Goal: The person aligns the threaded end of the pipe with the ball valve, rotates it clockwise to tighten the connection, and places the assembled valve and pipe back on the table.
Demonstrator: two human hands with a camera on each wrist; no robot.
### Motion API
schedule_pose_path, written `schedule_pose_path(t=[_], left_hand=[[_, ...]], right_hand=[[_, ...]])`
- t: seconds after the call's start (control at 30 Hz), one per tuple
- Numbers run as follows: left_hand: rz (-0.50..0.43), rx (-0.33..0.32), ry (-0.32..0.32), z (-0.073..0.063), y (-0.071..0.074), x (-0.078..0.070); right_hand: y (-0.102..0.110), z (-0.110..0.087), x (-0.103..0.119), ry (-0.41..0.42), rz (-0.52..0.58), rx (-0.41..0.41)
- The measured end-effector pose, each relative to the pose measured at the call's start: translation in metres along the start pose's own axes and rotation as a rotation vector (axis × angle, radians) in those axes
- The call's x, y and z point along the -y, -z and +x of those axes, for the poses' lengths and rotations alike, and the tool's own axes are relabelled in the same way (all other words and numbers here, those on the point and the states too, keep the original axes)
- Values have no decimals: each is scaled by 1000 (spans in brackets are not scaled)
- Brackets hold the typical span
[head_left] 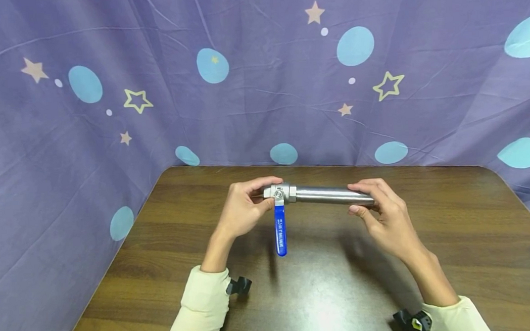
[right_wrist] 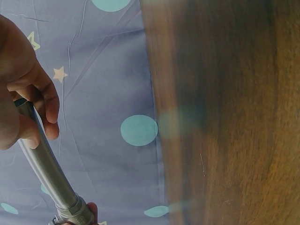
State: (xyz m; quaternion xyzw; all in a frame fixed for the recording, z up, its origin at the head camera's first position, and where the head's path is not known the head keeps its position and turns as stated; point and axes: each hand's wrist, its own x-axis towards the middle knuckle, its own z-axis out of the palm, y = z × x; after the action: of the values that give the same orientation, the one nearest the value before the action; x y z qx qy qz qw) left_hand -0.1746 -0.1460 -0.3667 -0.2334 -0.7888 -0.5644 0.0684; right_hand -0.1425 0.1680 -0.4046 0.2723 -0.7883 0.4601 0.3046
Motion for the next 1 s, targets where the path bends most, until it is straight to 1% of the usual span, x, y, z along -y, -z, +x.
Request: schedule_pose_path(t=[0.13,0.47,0.73,0.83,1.0], left_hand=[[2,-1,-6,0,0,0],[14,-5,-4,0,0,1],[19,-4,-13,0,0,1],[17,-5,-13,0,-1,1],[20,-3,-14,0,-1,0]], right_hand=[[0,1,1,19,-11,-12],[4,-1,0,-51,-31,45],[4,-1,1,-47,-10,47],[4,-1,1,-47,-20,47],[3,-2,1,-69,-11,63]])
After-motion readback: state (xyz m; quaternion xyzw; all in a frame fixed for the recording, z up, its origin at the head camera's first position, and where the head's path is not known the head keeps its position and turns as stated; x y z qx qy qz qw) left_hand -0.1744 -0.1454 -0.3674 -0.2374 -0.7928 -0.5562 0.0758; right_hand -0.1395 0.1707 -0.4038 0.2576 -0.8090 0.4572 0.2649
